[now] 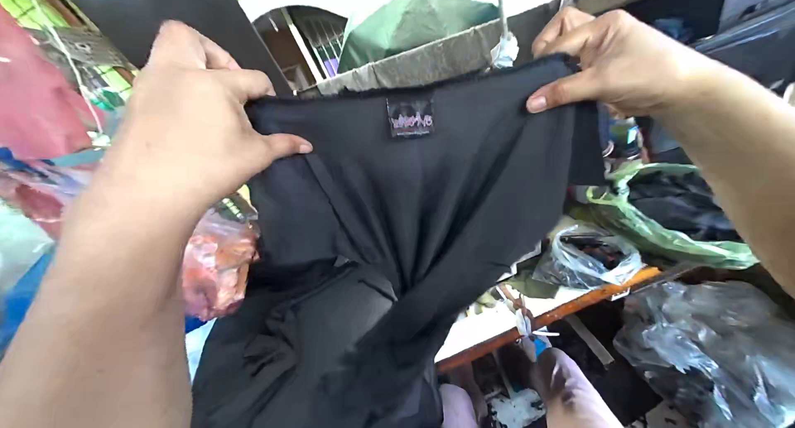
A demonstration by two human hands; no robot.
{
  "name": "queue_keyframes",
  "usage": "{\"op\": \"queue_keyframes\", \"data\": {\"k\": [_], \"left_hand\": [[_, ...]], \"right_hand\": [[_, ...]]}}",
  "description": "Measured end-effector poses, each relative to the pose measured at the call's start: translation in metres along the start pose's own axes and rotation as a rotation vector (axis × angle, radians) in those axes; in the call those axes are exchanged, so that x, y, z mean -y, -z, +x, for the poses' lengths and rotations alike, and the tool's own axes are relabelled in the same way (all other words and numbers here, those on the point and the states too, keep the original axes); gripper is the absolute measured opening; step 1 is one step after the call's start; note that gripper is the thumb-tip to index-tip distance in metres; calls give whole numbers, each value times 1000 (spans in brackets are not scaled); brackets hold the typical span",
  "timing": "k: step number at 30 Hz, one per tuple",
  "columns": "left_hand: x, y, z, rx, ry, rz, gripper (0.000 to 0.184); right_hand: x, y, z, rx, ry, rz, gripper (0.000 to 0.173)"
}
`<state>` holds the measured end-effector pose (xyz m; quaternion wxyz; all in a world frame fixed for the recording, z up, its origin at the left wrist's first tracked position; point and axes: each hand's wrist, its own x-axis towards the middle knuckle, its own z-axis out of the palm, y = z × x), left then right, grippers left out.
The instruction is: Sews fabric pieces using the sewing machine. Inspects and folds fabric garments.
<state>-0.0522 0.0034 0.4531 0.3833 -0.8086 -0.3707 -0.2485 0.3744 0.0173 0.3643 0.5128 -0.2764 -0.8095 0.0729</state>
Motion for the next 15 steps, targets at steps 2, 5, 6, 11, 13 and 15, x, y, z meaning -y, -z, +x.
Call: {"op": "queue_keyframes", "data": {"k": [2,5,6,11,13,15], "left_hand": [[-10,7,21,27,44,-113,39],[-30,-1,38,3,105,-447,35],[-32,-10,44,-30,84,-564,38],[-63,-45,69,-146,22,-707,33],[-78,-48,71,-133,-24,-745,34],[-89,-39,64,-64,19,-803,48]], "right_hand": [[25,33,-4,14,-79,-53,28],[54,74,-15,24,-132,-132,31],[59,88,-19,29,-123,-219,30],[81,128,-44,-166,-149,-651,30],[84,131,-50,-242,-173,-725,32],[83,133,-56,-296,-203,-709,32]]}}
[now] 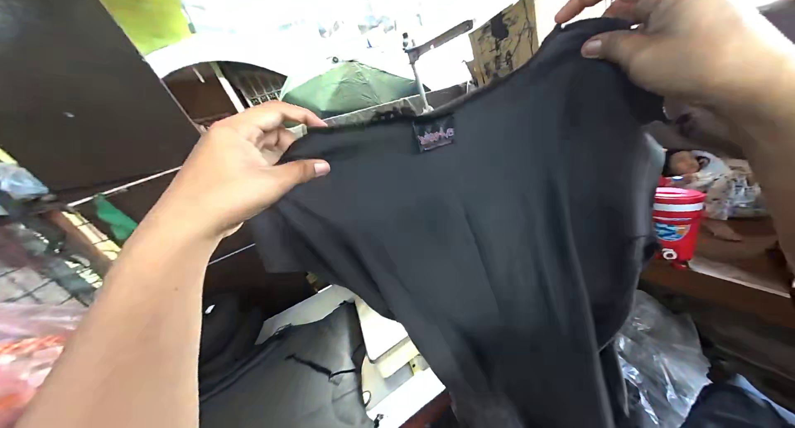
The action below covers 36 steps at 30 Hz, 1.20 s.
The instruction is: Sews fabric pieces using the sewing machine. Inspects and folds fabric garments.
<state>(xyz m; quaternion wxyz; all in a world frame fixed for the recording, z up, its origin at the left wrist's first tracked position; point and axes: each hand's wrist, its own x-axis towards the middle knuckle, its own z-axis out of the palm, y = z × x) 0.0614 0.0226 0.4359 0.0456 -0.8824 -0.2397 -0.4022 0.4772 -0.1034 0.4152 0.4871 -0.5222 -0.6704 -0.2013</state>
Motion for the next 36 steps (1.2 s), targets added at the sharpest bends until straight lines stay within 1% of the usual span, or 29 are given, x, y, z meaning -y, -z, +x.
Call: {"op": "queue_keyframes", "data": {"k": [2,3,4,5,7,8,9,10,11,12,13,15,16,18,20,21,22,24,25,26,27,29,30,33,34,36], "left_hand": [[-33,9,-18,44,210,-11,58],[-42,16,-32,66,262,4,59],[-42,25,-52,82,224,1,59],[-35,33,-75,86,145,-10,57],[-25,43,-128,77,45,-115,57],[-17,45,-155,91,39,-171,56],[-8,43,-181,102,85,-207,56],[3,34,-205,92,180,-176,56],[19,19,-230,108,295,-86,59],[33,-2,-254,178,418,58,61],[48,-27,-275,292,547,140,61],[88,-84,-317,499,836,149,51],[109,-111,-342,569,937,147,47],[134,-147,-381,658,1078,185,46],[131,-161,-383,623,1151,268,47],[120,-163,-377,573,1151,310,46],[107,-167,-372,499,1109,340,46],[93,-185,-366,338,915,324,44],[90,-196,-363,305,828,266,40],[89,-208,-360,311,778,192,35],[90,-219,-357,358,775,117,33],[95,-234,-353,456,817,31,33],[97,-240,-353,471,832,14,31],[101,-244,-360,365,803,-21,19],[102,-240,-361,330,777,-28,17],[105,-232,-362,271,681,-61,16]], "right_hand": [[-5,-3,-8,-21,36,127,25],[-7,-5,-15,-8,84,233,21],[-8,-11,-24,1,141,336,19],[-8,-19,-35,9,195,430,16],[0,-48,-63,47,254,580,10],[4,-69,-79,87,257,648,6],[8,-94,-95,134,234,691,7],[10,-125,-111,186,189,708,9],[10,-160,-128,250,133,687,8],[9,-199,-148,338,61,623,9],[8,-240,-171,457,-32,543,11],[8,-319,-216,686,-167,399,22],[8,-353,-238,784,-208,332,26],[13,-396,-267,960,-298,195,31],[18,-417,-276,1024,-391,119,33],[19,-421,-279,1016,-429,108,32],[20,-422,-282,999,-463,102,31],[17,-424,-285,942,-491,122,30],[15,-424,-288,905,-484,139,29],[14,-424,-292,861,-464,159,28],[12,-424,-296,808,-434,180,27],[9,-423,-307,696,-385,228,25],[8,-423,-311,649,-371,247,25],[15,-415,-312,579,-365,196,28],[24,-410,-311,532,-330,148,30],[48,-403,-308,365,-173,179,29]]}}
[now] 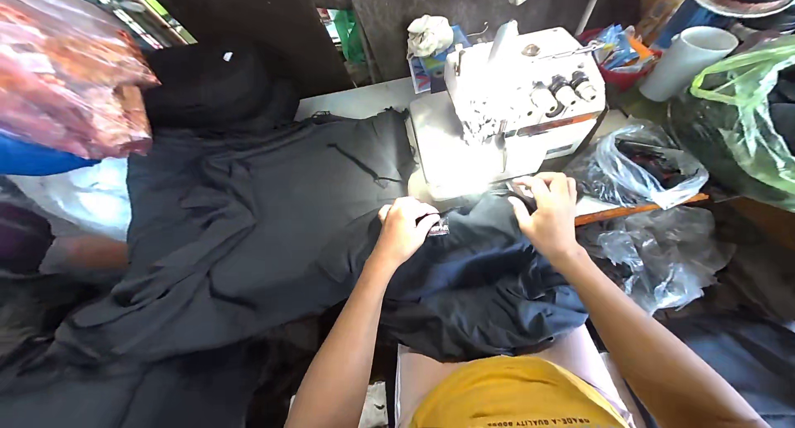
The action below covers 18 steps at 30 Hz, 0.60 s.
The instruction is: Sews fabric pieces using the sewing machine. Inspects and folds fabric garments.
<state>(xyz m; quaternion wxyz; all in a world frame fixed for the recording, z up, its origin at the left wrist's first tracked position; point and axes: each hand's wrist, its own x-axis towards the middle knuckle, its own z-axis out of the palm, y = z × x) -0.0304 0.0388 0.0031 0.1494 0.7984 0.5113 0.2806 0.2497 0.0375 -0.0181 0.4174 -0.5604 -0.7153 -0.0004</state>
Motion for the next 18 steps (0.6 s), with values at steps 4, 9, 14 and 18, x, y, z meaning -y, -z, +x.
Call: {"op": "queue_keyframes", "data": {"k": [4,9,14,18], "left_hand": [[-6,13,-5,4,-200,-87,15],[-10,28,-16,-47,-234,-155,20],[-15,44,-29,-28,-128,-285,17],[-26,47,-30,54,28,-428,21]], "right_hand": [[52,-9,8,202,316,300,34],[48,-16,25,558,212,644,18],[42,6,33,672,0,803,16],[39,8,32,628,-19,822,16]]}}
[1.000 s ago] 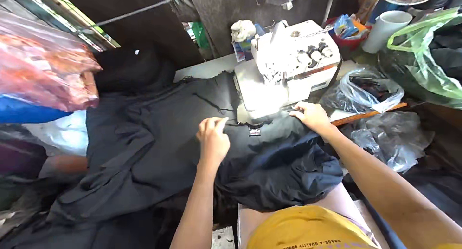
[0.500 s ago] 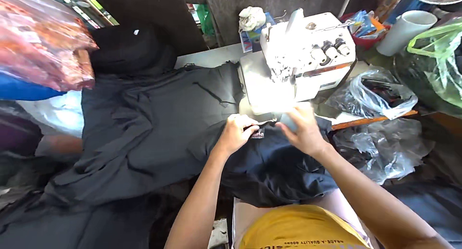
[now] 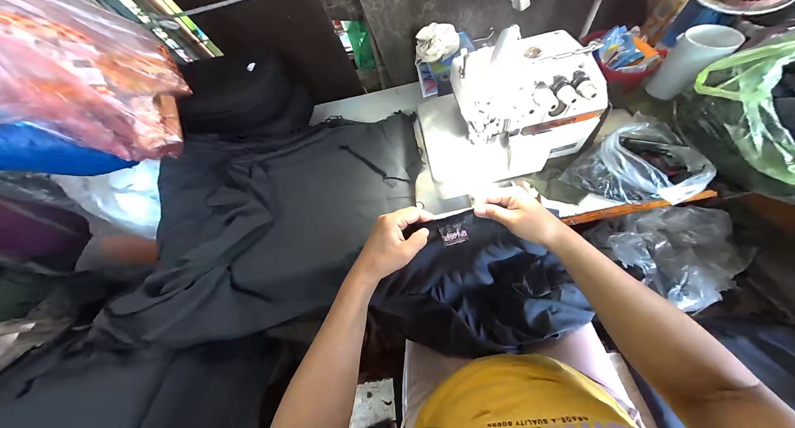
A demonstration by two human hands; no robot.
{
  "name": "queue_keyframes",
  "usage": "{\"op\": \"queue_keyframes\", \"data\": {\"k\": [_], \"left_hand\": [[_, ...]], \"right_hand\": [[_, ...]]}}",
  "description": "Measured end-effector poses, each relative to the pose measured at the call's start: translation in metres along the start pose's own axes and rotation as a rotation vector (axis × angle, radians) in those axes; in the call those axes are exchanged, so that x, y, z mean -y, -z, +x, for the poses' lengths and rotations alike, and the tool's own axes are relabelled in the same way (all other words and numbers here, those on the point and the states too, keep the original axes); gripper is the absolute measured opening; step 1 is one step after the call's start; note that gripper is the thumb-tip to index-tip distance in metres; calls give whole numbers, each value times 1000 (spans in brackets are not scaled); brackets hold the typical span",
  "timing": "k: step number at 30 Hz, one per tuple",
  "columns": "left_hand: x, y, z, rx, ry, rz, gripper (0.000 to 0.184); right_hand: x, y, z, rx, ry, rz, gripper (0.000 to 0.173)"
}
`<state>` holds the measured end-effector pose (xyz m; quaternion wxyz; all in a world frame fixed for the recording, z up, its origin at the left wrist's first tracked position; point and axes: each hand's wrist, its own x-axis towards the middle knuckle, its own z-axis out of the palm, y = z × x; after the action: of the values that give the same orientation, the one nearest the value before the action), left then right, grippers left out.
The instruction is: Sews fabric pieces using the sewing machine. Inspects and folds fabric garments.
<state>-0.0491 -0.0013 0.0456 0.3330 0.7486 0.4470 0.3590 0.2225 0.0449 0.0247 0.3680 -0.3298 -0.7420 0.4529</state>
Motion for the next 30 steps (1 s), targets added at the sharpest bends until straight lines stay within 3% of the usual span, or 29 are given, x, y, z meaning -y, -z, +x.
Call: {"op": "queue_keyframes", "data": {"k": [4,11,19,22,26,30], "left_hand": [[-6,-8,-1,-31,120,-186,11],[-5,-9,-2,-64,89,-143,9],[-8,-16,-2,-53,139,-220,10],[-12,-21,-3,-66,172,-277,10],[-20,-30,-4,-91,212,-323,11],[-30,-40,-3,-104,246,-360,10]], "right_hand": [[-1,-1,-3,-15,-74,56,21],[-3,-3,-5,-64,-108,92,25],[-4,-6,-8,-147,-41,-80,17],[-2,-10,-12,-273,5,-223,9],[30,-14,-27,-408,162,-378,23],[49,-35,-50,-306,106,-557,53]]}}
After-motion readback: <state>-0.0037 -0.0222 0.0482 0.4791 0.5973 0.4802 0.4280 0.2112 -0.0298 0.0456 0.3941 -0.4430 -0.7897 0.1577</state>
